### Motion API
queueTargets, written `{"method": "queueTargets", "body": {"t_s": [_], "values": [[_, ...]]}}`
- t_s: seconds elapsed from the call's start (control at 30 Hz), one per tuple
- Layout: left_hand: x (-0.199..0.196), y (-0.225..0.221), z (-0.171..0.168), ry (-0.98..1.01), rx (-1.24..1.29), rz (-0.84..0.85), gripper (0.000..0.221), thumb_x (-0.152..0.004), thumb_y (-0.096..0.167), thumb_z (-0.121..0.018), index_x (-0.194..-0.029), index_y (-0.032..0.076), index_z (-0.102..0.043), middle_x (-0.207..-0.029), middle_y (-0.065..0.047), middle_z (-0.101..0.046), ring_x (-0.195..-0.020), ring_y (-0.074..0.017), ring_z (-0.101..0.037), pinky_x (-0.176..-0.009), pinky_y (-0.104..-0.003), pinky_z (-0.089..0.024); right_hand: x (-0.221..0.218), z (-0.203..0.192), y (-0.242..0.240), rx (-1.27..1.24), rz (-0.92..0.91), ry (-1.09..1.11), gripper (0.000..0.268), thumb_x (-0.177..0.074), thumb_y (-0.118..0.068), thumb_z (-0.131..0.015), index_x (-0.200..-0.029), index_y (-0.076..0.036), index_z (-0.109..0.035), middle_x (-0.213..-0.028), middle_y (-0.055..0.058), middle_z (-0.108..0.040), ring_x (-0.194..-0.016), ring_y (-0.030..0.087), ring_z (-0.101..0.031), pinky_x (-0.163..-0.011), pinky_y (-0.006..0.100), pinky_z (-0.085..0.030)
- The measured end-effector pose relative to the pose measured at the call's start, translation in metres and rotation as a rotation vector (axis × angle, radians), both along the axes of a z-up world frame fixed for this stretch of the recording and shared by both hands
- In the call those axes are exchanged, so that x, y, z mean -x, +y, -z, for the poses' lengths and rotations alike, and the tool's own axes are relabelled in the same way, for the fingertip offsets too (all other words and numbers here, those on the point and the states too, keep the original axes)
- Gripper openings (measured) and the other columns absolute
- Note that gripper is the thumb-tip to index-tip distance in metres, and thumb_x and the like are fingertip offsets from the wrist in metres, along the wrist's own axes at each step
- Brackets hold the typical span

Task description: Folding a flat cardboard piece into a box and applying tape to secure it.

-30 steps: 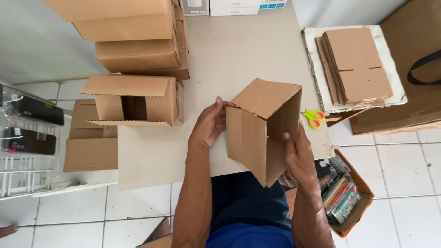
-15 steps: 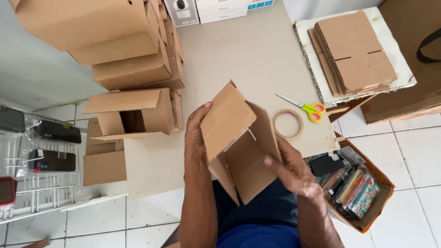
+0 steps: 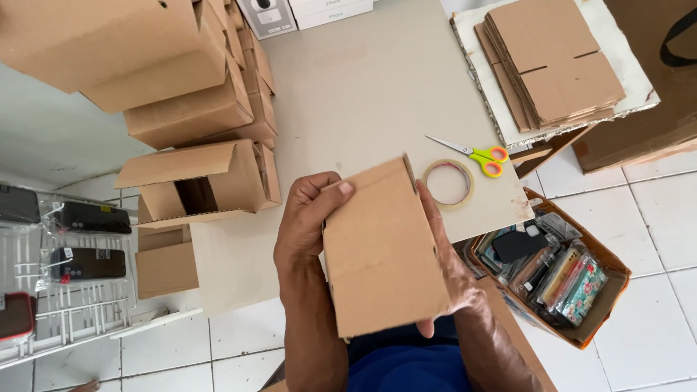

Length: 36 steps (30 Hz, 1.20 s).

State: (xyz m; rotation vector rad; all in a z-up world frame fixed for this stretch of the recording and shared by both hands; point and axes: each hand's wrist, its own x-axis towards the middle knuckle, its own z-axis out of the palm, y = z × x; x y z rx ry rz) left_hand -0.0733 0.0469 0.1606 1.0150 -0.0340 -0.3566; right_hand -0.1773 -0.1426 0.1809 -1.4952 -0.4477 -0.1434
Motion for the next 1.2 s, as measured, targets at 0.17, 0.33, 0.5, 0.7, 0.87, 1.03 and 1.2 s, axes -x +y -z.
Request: {"method": "queueTargets", "body": {"t_s": [0.17, 0.33, 0.5, 0.7, 0.87, 1.03, 1.2], "values": [[0.009, -0.009, -0.029, 0.033, 0.012, 0.069, 0.024, -0.08, 0.008, -0.074, -0.065, 0.002, -0.056, -0.042, -0.011, -0.051, -0.031, -0.0137, -0.053, -0.033, -0.022, -0.045, -0.008, 0.003, 0.003, 0.052, 0.117, 0.012, 0.142, -0.058, -0.061, -0.092, -0.161, 0.001, -0.017, -0.157, 0.026, -0.039, -0.145, 0.038, -0.04, -0.12, 0.055, -0.033], [0.011, -0.009, -0.043, 0.067, 0.045, 0.049, 0.024, -0.081, 0.011, -0.072, -0.066, 0.0, -0.055, -0.044, -0.013, -0.051, -0.033, -0.0145, -0.054, -0.035, -0.022, -0.046, 0.0, 0.012, -0.001, -0.035, 0.116, 0.103, 0.144, -0.044, -0.041, -0.103, -0.159, 0.003, -0.028, -0.152, 0.024, -0.048, -0.144, 0.035, -0.043, -0.12, 0.058, -0.029], [0.04, -0.025, -0.118, 0.472, 0.093, -0.187, 0.024, -0.075, 0.016, -0.076, -0.091, 0.005, -0.062, -0.063, -0.013, -0.06, -0.05, -0.0174, -0.057, -0.055, -0.027, -0.047, 0.01, 0.032, 0.006, -0.11, -0.006, 0.25, 0.076, -0.05, -0.013, -0.098, -0.118, 0.004, -0.068, -0.098, 0.016, -0.077, -0.091, 0.022, -0.068, -0.078, 0.042, -0.058], [0.007, -0.009, -0.014, 0.141, -0.092, -0.035, 0.042, -0.102, 0.046, -0.056, -0.113, 0.007, -0.063, -0.087, -0.003, -0.062, -0.083, -0.0119, -0.062, -0.083, -0.026, -0.05, -0.008, 0.014, 0.0, -0.265, 0.029, 0.319, 0.062, -0.059, -0.015, -0.094, -0.11, 0.008, -0.067, -0.083, 0.018, -0.073, -0.074, 0.021, -0.07, -0.057, 0.032, -0.056], [0.023, 0.001, -0.014, -0.085, -0.228, 0.105, 0.111, -0.082, 0.087, -0.042, -0.152, 0.001, -0.039, -0.139, -0.023, -0.051, -0.131, -0.0354, -0.041, -0.11, -0.053, -0.028, -0.008, 0.034, -0.013, -0.332, 0.279, 0.377, 0.057, -0.073, -0.042, -0.084, -0.104, 0.004, -0.07, -0.079, 0.012, -0.074, -0.065, 0.019, -0.07, -0.052, 0.032, -0.057], [0.042, -0.002, -0.007, -0.248, -0.218, 0.276, 0.148, -0.055, 0.09, -0.076, -0.161, 0.001, -0.024, -0.16, -0.037, -0.031, -0.149, -0.0563, -0.021, -0.114, -0.075, -0.012, -0.013, 0.062, -0.023, -0.424, 0.422, 0.327, 0.051, -0.078, -0.034, -0.081, -0.107, 0.002, -0.059, -0.082, 0.014, -0.072, -0.067, 0.023, -0.074, -0.06, 0.037, -0.064], [0.053, -0.018, -0.006, -0.22, -0.27, 0.114, 0.114, -0.058, 0.025, -0.1, -0.155, 0.006, -0.044, -0.141, -0.021, -0.061, -0.137, -0.0377, -0.051, -0.114, -0.06, -0.036, -0.006, 0.08, -0.014, -0.474, 0.365, 0.273, 0.048, -0.076, -0.014, -0.079, -0.115, 0.009, -0.062, -0.085, 0.021, -0.073, -0.07, 0.03, -0.076, -0.061, 0.043, -0.066]]}}
